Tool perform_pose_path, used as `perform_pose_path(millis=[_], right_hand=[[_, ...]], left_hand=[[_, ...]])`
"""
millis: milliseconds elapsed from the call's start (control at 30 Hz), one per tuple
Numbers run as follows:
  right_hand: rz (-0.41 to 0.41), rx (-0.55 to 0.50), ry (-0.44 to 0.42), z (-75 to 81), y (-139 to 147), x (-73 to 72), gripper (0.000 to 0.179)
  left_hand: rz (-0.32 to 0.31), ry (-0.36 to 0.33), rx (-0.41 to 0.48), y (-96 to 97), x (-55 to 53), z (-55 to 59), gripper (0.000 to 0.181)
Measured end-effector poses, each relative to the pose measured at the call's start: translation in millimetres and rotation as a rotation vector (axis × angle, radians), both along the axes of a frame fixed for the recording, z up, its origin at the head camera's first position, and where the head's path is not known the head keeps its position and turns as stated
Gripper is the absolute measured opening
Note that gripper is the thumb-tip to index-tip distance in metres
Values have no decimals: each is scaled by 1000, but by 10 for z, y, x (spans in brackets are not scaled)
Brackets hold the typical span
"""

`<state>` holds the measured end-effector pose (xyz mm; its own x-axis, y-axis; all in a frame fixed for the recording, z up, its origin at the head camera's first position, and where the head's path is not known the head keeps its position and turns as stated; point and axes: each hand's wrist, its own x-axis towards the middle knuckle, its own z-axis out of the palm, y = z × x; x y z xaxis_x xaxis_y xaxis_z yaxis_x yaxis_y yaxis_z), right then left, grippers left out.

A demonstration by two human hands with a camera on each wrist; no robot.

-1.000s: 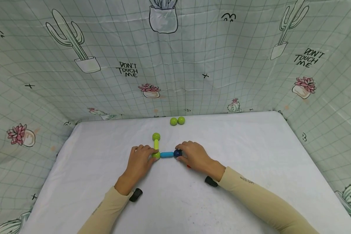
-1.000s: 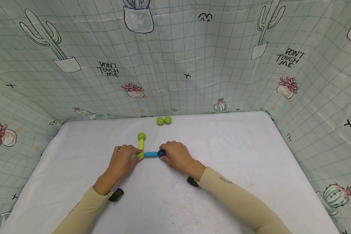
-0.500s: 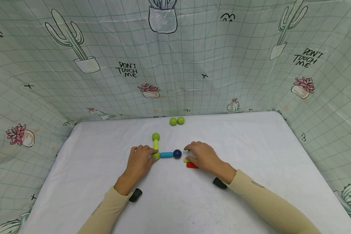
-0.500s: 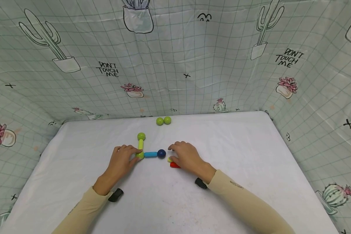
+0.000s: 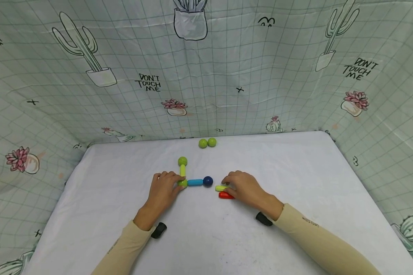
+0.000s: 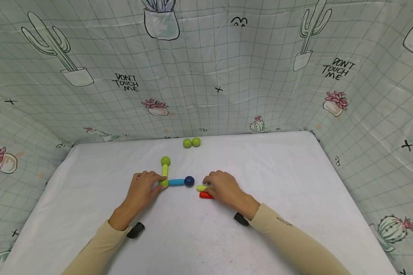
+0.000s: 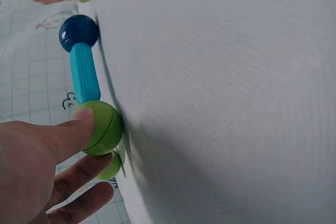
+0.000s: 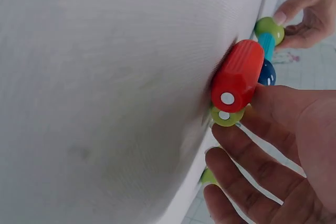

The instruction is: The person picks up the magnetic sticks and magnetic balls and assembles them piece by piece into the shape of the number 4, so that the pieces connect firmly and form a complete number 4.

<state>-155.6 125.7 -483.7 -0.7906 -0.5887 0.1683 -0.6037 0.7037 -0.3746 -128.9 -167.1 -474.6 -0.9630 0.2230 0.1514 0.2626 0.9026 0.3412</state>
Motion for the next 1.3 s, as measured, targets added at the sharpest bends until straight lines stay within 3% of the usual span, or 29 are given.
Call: perform_pose_path(millis=[967, 1300], right_hand=[[24, -13, -82, 38, -82, -36, 19], [-7, 12, -125, 61, -138, -61, 22]], left_hand=[[5, 1, 11, -1, 1, -19, 30], [1, 8, 10, 2, 2, -7, 30]])
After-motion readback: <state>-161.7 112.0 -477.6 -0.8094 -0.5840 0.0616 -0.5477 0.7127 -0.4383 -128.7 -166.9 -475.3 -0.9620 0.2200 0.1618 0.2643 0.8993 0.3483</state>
